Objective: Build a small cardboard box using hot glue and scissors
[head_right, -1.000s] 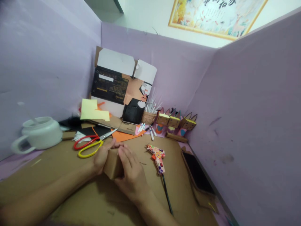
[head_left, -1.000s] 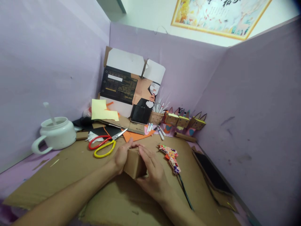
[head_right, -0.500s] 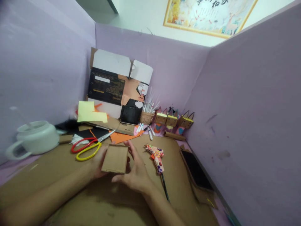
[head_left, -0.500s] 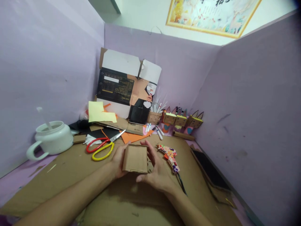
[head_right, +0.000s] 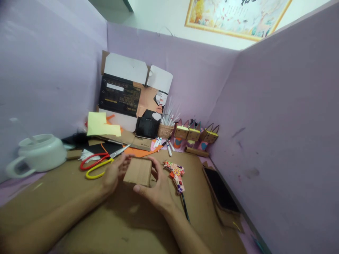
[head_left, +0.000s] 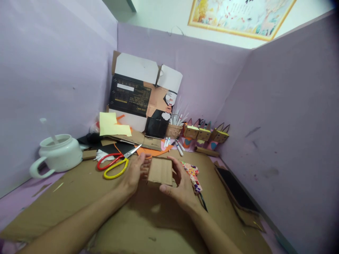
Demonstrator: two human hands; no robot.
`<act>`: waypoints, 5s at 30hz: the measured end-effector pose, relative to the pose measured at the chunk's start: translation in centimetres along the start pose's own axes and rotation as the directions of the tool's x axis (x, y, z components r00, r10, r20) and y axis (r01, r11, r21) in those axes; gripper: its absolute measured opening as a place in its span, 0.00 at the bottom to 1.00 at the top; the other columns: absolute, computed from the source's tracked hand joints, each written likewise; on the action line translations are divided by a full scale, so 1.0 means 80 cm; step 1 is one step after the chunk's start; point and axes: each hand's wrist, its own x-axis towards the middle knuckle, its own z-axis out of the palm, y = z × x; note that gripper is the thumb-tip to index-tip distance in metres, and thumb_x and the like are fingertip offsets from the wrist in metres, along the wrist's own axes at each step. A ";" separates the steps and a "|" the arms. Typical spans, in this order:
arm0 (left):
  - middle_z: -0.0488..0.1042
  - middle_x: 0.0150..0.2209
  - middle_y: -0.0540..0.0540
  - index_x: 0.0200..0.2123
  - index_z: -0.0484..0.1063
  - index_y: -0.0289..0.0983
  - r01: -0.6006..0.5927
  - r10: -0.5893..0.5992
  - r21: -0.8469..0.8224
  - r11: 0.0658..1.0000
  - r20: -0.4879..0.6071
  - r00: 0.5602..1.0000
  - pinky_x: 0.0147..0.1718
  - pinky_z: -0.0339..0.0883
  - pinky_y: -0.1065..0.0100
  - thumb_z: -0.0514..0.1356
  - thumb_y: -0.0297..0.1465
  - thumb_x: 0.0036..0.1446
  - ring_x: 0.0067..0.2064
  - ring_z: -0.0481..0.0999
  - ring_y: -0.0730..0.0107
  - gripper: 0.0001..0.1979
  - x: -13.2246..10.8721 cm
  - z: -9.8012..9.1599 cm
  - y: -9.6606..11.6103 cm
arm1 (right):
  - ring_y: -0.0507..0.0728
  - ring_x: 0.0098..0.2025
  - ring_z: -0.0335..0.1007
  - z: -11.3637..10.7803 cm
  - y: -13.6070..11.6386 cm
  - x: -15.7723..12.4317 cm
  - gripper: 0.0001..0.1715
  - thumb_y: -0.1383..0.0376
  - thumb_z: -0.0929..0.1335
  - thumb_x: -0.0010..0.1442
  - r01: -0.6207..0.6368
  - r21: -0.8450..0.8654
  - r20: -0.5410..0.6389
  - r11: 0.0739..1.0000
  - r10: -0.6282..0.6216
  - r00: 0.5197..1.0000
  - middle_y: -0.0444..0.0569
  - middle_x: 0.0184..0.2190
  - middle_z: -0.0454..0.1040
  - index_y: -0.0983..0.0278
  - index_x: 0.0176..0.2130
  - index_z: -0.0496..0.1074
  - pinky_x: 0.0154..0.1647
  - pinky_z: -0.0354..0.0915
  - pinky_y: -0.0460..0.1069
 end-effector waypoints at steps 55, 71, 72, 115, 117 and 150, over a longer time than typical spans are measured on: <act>0.75 0.45 0.37 0.53 0.65 0.34 0.259 -0.173 -0.131 0.957 0.460 0.871 0.42 0.67 0.61 0.59 0.40 0.55 0.43 0.75 0.57 0.25 -0.025 0.002 0.009 | 0.63 0.57 0.63 -0.006 0.011 0.007 0.45 0.56 0.75 0.46 0.035 0.290 -0.030 0.956 -0.027 0.999 0.54 0.56 0.65 0.56 0.59 0.56 0.54 0.62 0.56; 0.75 0.32 0.39 0.41 0.73 0.29 0.462 -0.465 0.114 0.880 0.409 0.785 0.23 0.66 0.69 0.51 0.53 0.53 0.27 0.75 0.65 0.32 -0.018 0.001 -0.003 | 0.63 0.58 0.59 -0.009 0.013 0.007 0.52 0.67 0.77 0.41 0.022 0.073 -0.021 0.997 -0.020 1.000 0.52 0.58 0.61 0.55 0.60 0.54 0.57 0.57 0.57; 0.76 0.35 0.40 0.44 0.71 0.32 0.358 -0.378 0.122 0.926 0.330 0.865 0.24 0.66 0.69 0.53 0.51 0.53 0.30 0.75 0.64 0.29 -0.018 0.001 -0.003 | 0.63 0.58 0.61 -0.012 0.013 0.008 0.51 0.67 0.77 0.41 0.016 0.082 -0.009 0.997 -0.015 1.000 0.52 0.58 0.62 0.56 0.59 0.56 0.56 0.59 0.56; 0.69 0.50 0.40 0.54 0.64 0.41 -0.351 0.122 0.570 0.743 0.401 0.908 0.45 0.66 0.58 0.68 0.31 0.39 0.49 0.70 0.52 0.36 -0.004 -0.007 0.036 | 0.63 0.47 0.72 -0.009 0.002 0.017 0.28 0.45 0.63 0.56 -0.551 0.552 0.241 0.626 0.513 0.824 0.52 0.42 0.78 0.62 0.45 0.72 0.47 0.67 0.61; 0.70 0.46 0.42 0.50 0.68 0.40 -0.338 0.082 0.666 0.665 0.384 0.920 0.41 0.67 0.58 0.68 0.31 0.38 0.44 0.72 0.53 0.31 -0.009 -0.011 0.030 | 0.63 0.47 0.73 -0.012 0.009 0.012 0.24 0.50 0.68 0.54 -0.558 0.475 0.137 0.680 0.569 0.811 0.53 0.43 0.78 0.63 0.45 0.72 0.50 0.65 0.62; 0.58 0.60 0.37 0.61 0.51 0.36 -0.221 0.092 0.603 0.767 0.238 0.967 0.59 0.52 0.54 0.67 0.38 0.37 0.61 0.58 0.49 0.48 -0.023 -0.006 -0.008 | 0.55 0.68 0.38 0.025 0.027 0.002 0.38 0.41 0.57 0.57 -0.300 0.093 -0.007 0.949 0.302 0.953 0.43 0.66 0.50 0.56 0.60 0.58 0.67 0.31 0.56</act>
